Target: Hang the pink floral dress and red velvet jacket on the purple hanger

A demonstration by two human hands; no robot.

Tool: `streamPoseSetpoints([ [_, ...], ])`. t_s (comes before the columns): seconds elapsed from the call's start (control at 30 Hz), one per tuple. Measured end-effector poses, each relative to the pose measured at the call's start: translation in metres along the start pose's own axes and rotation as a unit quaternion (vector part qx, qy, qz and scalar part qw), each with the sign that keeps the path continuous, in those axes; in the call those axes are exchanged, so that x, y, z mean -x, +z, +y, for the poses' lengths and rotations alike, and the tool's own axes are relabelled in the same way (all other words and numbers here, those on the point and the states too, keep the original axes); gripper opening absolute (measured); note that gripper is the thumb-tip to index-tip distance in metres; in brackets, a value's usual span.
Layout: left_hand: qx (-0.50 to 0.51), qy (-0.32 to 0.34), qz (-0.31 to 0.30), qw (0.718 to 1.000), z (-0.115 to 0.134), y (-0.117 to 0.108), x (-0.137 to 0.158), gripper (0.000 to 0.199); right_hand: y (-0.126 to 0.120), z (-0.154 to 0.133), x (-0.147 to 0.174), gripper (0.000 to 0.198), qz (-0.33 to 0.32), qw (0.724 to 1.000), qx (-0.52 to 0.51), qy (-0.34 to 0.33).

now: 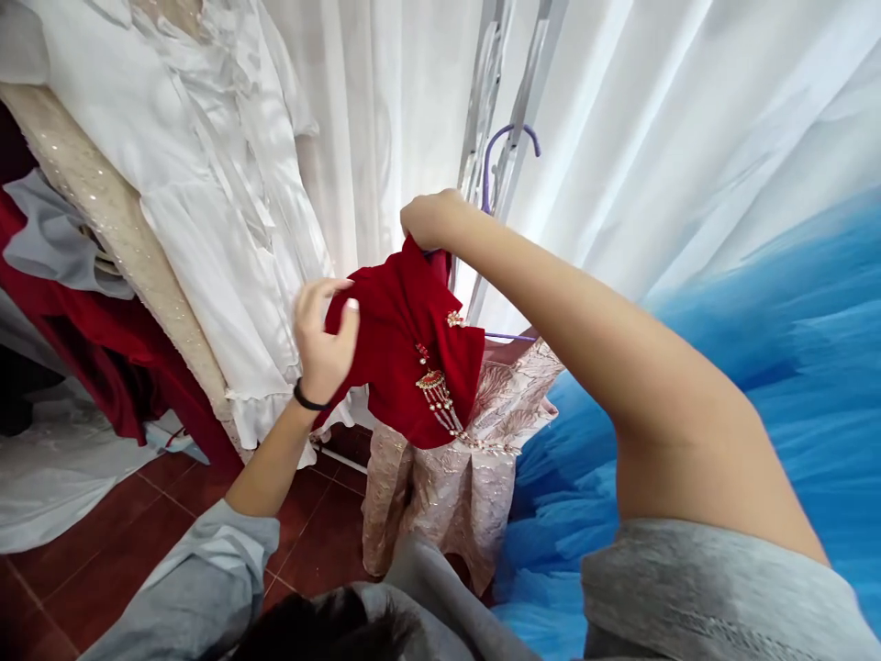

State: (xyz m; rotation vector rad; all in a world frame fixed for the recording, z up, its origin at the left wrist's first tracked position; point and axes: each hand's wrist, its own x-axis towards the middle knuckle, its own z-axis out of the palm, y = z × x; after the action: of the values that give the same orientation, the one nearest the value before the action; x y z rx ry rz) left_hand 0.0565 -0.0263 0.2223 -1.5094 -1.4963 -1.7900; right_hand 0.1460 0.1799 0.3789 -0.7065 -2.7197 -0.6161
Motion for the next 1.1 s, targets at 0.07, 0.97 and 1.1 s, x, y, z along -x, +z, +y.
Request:
streamPoseSetpoints([
  [0.07, -0.045, -0.037, 0.041, 0.997, -0.035, -0.008, -0.001, 0.034, 0.006, 0.007, -0.004, 0.028, -0.004, 1.000, -0.025, 0.002],
  [0.97, -0.147, 0.061, -0.256, 0.953, 0.002, 0.046, -0.088, 0.037, -0.082, 0.001, 0.100, 0.030, 0.184, 0.957, -0.220, -0.048],
  [1.1, -0.110, 0.043, -0.227, 0.967, 0.000, 0.060, -0.088, 0.040, -0.031, 0.066, 0.190, 0.020, 0.324, 0.845, -0.366, 0.215],
])
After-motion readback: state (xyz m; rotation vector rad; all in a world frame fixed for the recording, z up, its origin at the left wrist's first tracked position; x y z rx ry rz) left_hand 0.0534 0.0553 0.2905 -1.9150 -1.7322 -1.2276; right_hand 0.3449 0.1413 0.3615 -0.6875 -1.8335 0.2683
